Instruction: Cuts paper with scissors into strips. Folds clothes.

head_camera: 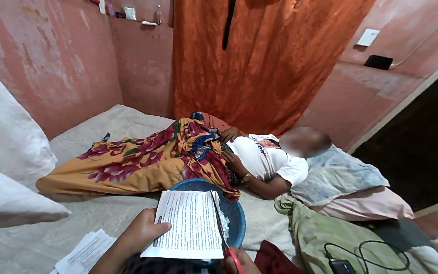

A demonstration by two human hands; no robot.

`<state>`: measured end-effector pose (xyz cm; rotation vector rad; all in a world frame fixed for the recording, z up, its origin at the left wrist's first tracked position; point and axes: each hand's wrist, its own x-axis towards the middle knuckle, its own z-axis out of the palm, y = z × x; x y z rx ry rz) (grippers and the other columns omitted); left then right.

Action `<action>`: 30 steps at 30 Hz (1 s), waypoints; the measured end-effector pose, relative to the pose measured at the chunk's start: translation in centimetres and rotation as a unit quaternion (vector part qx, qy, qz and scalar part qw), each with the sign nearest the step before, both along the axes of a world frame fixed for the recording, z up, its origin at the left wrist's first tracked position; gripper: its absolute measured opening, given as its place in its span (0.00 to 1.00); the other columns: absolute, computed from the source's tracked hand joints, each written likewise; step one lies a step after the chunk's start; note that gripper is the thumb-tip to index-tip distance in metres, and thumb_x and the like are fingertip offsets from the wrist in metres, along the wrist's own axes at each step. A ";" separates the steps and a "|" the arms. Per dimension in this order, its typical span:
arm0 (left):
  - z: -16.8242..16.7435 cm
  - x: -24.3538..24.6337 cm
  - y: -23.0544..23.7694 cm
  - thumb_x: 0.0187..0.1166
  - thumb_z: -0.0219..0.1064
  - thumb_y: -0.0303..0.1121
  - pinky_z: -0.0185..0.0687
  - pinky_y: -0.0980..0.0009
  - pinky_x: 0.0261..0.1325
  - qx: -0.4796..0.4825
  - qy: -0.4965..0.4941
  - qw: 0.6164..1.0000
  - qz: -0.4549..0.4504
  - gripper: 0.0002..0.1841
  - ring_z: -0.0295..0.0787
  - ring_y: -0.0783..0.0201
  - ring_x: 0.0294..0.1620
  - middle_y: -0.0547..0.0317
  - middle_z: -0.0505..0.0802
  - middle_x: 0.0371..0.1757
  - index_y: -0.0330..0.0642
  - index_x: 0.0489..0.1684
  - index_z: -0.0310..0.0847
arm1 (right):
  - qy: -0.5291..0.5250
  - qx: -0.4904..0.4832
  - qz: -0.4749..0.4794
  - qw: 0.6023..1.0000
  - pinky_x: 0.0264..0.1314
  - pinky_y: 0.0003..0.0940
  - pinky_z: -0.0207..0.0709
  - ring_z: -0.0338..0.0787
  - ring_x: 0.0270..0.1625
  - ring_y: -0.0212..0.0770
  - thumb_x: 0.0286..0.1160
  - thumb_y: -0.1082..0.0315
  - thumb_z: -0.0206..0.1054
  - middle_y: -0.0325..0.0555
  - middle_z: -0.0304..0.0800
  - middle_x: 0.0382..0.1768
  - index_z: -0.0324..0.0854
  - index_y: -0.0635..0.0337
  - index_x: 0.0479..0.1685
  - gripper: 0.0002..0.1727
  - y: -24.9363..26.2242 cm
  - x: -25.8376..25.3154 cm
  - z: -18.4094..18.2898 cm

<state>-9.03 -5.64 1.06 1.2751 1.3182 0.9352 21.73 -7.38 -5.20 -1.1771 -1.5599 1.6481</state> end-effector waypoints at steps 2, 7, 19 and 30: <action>-0.1 0.0 0.0 0.74 0.69 0.19 0.94 0.71 0.46 -0.003 -0.006 1.000 -0.005 0.10 0.96 0.71 0.36 0.61 0.97 0.37 0.36 0.51 0.86 | -0.010 0.002 0.011 1.000 0.30 0.26 0.82 0.85 0.23 0.26 0.79 0.58 0.60 0.29 0.85 0.22 0.77 0.58 0.40 0.12 0.1 0.1 0.0; -0.1 0.1 0.0 0.75 0.70 0.20 0.93 0.71 0.46 -0.015 0.014 1.000 -0.008 0.09 0.96 0.71 0.36 0.61 0.97 0.37 0.36 0.50 0.86 | -0.011 -0.005 0.014 1.000 0.30 0.26 0.82 0.85 0.23 0.25 0.76 0.58 0.62 0.28 0.85 0.21 0.76 0.57 0.41 0.11 0.2 0.3 0.0; -0.2 0.1 -0.3 0.73 0.69 0.19 0.94 0.71 0.46 -0.006 -0.019 1.000 -0.020 0.10 0.96 0.71 0.36 0.62 0.97 0.37 0.37 0.49 0.86 | -0.022 0.033 0.028 0.999 0.34 0.26 0.83 0.85 0.27 0.25 0.76 0.33 0.57 0.29 0.87 0.26 0.77 0.61 0.44 0.34 0.3 0.5 -0.7; 0.2 -0.3 -0.3 0.74 0.70 0.22 0.94 0.70 0.45 0.011 0.019 1.000 0.003 0.09 0.96 0.70 0.35 0.61 0.97 0.37 0.37 0.50 0.86 | 0.030 0.019 -0.006 0.999 0.32 0.25 0.82 0.86 0.25 0.25 0.83 0.46 0.55 0.29 0.87 0.24 0.76 0.60 0.44 0.22 0.4 0.5 -1.1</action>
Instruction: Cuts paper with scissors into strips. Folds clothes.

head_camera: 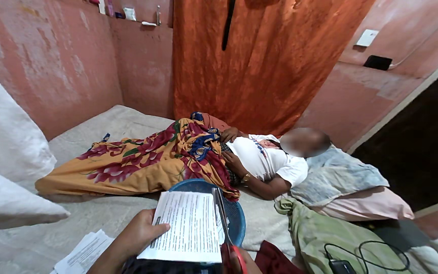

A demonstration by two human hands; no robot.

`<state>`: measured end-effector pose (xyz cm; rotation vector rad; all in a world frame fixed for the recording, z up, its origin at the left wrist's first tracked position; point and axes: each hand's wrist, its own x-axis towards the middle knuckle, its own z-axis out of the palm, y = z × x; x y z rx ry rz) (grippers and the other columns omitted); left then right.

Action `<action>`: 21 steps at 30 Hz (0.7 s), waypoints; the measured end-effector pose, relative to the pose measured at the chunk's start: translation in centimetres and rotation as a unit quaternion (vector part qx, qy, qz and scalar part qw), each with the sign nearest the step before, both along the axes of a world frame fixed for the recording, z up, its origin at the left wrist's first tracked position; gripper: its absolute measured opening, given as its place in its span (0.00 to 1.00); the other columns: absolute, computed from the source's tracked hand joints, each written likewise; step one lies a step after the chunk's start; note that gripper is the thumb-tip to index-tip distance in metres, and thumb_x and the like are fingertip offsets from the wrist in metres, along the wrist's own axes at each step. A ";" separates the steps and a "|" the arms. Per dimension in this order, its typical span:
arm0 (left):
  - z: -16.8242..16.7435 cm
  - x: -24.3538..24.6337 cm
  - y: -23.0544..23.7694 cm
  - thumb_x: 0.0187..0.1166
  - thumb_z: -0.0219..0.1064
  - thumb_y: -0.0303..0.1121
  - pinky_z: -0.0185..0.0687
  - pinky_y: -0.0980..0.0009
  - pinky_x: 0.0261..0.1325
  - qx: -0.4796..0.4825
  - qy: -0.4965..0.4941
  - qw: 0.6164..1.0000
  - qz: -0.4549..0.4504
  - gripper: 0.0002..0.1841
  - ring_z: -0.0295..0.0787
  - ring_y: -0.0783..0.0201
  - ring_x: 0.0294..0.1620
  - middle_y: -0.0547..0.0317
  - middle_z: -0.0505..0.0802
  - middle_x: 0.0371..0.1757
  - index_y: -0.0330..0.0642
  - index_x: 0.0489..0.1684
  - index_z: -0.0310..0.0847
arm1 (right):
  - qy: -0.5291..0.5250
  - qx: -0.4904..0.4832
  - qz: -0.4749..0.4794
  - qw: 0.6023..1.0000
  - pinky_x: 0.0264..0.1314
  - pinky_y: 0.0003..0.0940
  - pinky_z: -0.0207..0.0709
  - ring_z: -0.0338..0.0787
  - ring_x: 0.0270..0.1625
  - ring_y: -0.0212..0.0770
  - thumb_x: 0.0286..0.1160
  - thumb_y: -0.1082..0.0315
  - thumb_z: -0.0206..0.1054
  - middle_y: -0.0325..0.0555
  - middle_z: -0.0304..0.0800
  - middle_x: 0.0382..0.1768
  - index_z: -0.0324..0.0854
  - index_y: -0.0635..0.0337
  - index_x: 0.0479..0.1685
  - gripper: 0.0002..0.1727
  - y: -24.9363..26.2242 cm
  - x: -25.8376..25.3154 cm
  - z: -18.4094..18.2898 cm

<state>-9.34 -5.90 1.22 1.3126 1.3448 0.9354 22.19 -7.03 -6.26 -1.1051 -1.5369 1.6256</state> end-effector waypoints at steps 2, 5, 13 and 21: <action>0.3 -0.1 0.1 0.75 0.71 0.23 0.93 0.72 0.45 0.047 0.016 0.996 0.072 0.10 0.95 0.73 0.36 0.61 0.96 0.37 0.35 0.52 0.85 | 0.017 0.024 0.037 0.999 0.35 0.26 0.82 0.86 0.30 0.26 0.71 0.24 0.58 0.30 0.88 0.30 0.76 0.60 0.49 0.41 0.5 0.5 -1.0; 0.7 0.4 0.7 0.76 0.71 0.24 0.91 0.76 0.48 0.143 0.008 0.972 0.186 0.13 0.93 0.78 0.39 0.62 0.96 0.41 0.32 0.56 0.83 | 0.029 0.049 0.078 0.995 0.35 0.25 0.81 0.85 0.33 0.25 0.65 0.18 0.55 0.30 0.87 0.33 0.75 0.60 0.51 0.47 0.8 0.7 -1.4; -0.3 2.3 1.4 0.74 0.70 0.24 0.92 0.79 0.50 0.256 -0.011 0.951 0.174 0.10 0.93 0.82 0.41 0.66 0.96 0.40 0.32 0.50 0.86 | -0.050 0.036 0.081 0.995 0.38 0.26 0.80 0.83 0.32 0.24 0.68 0.31 0.65 0.30 0.84 0.31 0.75 0.63 0.51 0.38 0.3 0.0 0.4; -0.2 3.1 1.3 0.74 0.70 0.21 0.91 0.80 0.50 0.220 -0.036 0.963 0.154 0.11 0.94 0.81 0.40 0.66 0.97 0.40 0.32 0.52 0.85 | -0.055 0.052 0.021 0.997 0.33 0.26 0.81 0.84 0.26 0.24 0.81 0.52 0.60 0.30 0.83 0.25 0.77 0.61 0.44 0.18 -0.2 -0.3 1.1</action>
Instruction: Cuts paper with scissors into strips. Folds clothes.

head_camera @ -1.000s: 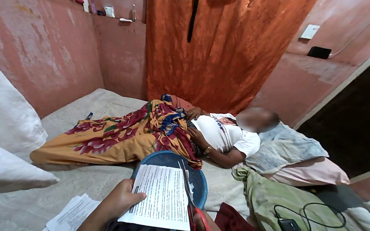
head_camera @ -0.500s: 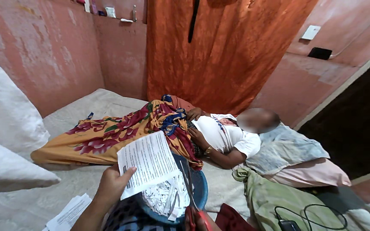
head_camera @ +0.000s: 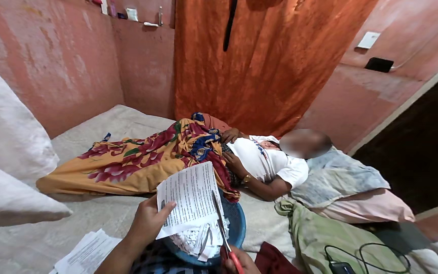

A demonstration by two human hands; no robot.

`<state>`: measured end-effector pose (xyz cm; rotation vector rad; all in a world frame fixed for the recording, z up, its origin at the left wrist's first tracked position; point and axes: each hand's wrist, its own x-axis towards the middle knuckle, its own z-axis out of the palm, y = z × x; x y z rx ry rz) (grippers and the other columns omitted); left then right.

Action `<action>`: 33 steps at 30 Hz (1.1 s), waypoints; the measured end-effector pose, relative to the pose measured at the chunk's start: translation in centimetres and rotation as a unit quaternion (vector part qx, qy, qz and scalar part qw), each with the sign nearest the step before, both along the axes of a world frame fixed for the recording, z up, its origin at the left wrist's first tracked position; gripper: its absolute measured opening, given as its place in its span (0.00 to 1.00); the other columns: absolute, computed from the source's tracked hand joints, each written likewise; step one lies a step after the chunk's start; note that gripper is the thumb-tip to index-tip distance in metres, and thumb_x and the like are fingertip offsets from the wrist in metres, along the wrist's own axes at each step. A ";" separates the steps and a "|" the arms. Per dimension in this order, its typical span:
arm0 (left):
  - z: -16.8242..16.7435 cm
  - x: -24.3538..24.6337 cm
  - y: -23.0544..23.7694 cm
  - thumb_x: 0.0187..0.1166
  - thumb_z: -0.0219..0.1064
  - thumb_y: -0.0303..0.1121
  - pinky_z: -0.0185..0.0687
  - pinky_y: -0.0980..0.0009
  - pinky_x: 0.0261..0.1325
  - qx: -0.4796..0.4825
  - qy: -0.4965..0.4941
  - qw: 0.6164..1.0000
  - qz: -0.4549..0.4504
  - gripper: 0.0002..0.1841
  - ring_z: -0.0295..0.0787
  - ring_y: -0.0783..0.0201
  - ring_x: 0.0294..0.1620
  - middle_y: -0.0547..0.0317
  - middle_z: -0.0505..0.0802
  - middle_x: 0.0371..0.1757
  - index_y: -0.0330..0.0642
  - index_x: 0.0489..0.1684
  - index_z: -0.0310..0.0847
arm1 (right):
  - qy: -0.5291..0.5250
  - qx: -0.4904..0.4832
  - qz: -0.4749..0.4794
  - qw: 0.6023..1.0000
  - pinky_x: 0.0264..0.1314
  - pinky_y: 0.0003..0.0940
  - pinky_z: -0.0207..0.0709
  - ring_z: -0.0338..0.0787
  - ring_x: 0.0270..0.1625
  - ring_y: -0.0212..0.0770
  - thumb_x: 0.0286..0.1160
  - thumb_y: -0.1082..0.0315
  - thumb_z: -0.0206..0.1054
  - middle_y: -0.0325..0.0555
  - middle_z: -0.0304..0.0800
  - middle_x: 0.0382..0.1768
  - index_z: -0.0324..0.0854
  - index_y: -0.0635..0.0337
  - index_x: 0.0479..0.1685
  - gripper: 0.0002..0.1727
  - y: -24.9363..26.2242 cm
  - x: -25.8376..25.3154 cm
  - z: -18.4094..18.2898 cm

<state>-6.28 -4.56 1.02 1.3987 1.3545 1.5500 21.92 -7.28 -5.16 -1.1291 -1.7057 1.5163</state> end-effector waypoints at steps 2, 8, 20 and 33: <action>0.1 0.0 0.0 0.74 0.71 0.21 0.92 0.80 0.49 -0.002 0.004 1.000 0.001 0.10 0.94 0.81 0.40 0.66 0.97 0.39 0.33 0.51 0.86 | 0.007 -0.004 0.002 1.000 0.32 0.25 0.81 0.84 0.26 0.24 0.81 0.54 0.60 0.29 0.84 0.25 0.77 0.60 0.43 0.16 0.0 0.0 -0.2; 0.6 -0.2 -0.3 0.72 0.71 0.20 0.93 0.77 0.49 -0.051 -0.015 0.997 -0.056 0.12 0.95 0.78 0.40 0.66 0.97 0.40 0.34 0.52 0.85 | 0.006 -0.020 0.029 0.999 0.36 0.27 0.82 0.85 0.30 0.25 0.65 0.27 0.66 0.29 0.86 0.29 0.76 0.62 0.48 0.41 0.6 0.4 -0.8; 0.5 0.0 -0.1 0.75 0.70 0.19 0.94 0.75 0.47 -0.145 -0.028 0.983 -0.107 0.11 0.96 0.74 0.37 0.63 0.97 0.38 0.34 0.53 0.85 | 0.020 0.012 -0.017 1.000 0.32 0.27 0.83 0.86 0.25 0.26 0.83 0.56 0.57 0.31 0.87 0.24 0.78 0.62 0.41 0.16 0.0 -0.2 -0.5; 0.0 -0.2 -0.6 0.75 0.71 0.22 0.94 0.71 0.49 -0.196 -0.005 0.967 -0.162 0.10 0.96 0.72 0.38 0.62 0.97 0.39 0.35 0.52 0.85 | 0.006 0.003 -0.005 1.000 0.36 0.26 0.84 0.88 0.31 0.26 0.78 0.35 0.56 0.33 0.90 0.30 0.78 0.66 0.48 0.35 0.7 0.3 -1.0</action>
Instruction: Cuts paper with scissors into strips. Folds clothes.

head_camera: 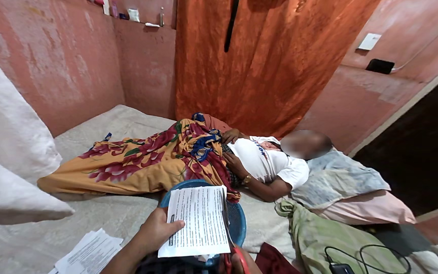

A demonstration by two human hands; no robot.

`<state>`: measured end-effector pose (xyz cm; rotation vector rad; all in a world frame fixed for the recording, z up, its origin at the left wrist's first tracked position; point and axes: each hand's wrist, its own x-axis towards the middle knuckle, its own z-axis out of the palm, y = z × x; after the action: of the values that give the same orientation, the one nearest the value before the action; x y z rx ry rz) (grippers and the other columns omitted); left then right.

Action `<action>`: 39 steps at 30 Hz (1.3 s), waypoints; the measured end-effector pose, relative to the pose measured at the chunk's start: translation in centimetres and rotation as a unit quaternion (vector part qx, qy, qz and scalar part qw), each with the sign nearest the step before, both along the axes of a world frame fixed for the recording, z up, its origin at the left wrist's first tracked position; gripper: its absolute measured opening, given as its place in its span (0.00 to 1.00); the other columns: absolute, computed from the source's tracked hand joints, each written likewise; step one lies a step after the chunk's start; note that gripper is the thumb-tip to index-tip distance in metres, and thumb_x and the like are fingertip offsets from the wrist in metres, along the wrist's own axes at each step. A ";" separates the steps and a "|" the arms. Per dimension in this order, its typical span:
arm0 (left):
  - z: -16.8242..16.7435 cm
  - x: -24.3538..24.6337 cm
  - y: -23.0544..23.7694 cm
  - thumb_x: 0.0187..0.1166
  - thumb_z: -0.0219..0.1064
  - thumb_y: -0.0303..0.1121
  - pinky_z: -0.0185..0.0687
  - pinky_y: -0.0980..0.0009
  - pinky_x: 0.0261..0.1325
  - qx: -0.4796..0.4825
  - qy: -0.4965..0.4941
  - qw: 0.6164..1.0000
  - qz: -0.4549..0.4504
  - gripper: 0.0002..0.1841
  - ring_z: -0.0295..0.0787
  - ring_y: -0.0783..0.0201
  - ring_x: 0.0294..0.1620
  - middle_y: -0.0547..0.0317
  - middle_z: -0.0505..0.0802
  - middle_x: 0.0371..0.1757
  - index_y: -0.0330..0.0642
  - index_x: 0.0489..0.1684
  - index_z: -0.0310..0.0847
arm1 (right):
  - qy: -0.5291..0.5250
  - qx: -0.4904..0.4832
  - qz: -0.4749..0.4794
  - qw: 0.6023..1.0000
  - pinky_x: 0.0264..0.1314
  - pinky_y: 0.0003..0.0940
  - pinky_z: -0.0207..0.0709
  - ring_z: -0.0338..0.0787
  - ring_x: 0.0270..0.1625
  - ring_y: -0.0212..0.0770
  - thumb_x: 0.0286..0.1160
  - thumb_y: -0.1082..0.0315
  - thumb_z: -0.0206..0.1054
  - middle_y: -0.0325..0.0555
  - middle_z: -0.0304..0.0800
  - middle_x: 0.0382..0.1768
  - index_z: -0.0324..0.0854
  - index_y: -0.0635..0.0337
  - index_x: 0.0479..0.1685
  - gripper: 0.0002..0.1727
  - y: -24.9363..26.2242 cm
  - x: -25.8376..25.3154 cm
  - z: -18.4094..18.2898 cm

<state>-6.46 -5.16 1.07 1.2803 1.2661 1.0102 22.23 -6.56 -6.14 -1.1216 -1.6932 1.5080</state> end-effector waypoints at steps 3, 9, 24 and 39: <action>-0.2 0.1 0.1 0.75 0.71 0.22 0.94 0.71 0.49 -0.005 0.000 1.000 0.006 0.10 0.96 0.71 0.38 0.60 0.97 0.39 0.34 0.52 0.85 | 0.009 0.008 -0.003 1.000 0.35 0.26 0.84 0.89 0.30 0.26 0.73 0.26 0.57 0.33 0.91 0.30 0.79 0.65 0.46 0.42 0.0 0.0 -0.2; 0.1 -0.1 0.1 0.75 0.71 0.21 0.93 0.73 0.47 0.002 0.008 1.000 0.015 0.09 0.95 0.73 0.37 0.63 0.97 0.38 0.35 0.51 0.86 | 0.003 -0.023 0.019 1.000 0.39 0.30 0.85 0.89 0.32 0.28 0.73 0.34 0.62 0.33 0.90 0.31 0.78 0.64 0.48 0.35 0.0 0.0 0.0; -0.3 -0.2 -0.1 0.75 0.71 0.21 0.94 0.71 0.48 -0.027 0.020 0.999 -0.020 0.09 0.96 0.72 0.37 0.61 0.97 0.38 0.36 0.51 0.86 | 0.018 -0.055 -0.018 0.998 0.34 0.27 0.84 0.87 0.26 0.27 0.85 0.62 0.52 0.32 0.88 0.25 0.77 0.61 0.41 0.13 -0.8 -1.0 0.8; 0.1 -1.7 -0.2 0.76 0.71 0.23 0.93 0.70 0.49 -0.038 0.055 0.997 -0.029 0.10 0.95 0.71 0.38 0.60 0.97 0.39 0.36 0.52 0.86 | 0.043 -0.058 -0.027 0.997 0.31 0.26 0.83 0.86 0.24 0.26 0.85 0.60 0.52 0.30 0.87 0.23 0.76 0.60 0.41 0.14 -0.4 -0.7 0.3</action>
<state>-8.17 -5.34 1.21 1.3212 1.3308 0.8507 21.57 -6.97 -5.88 -1.1363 -1.5236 1.6152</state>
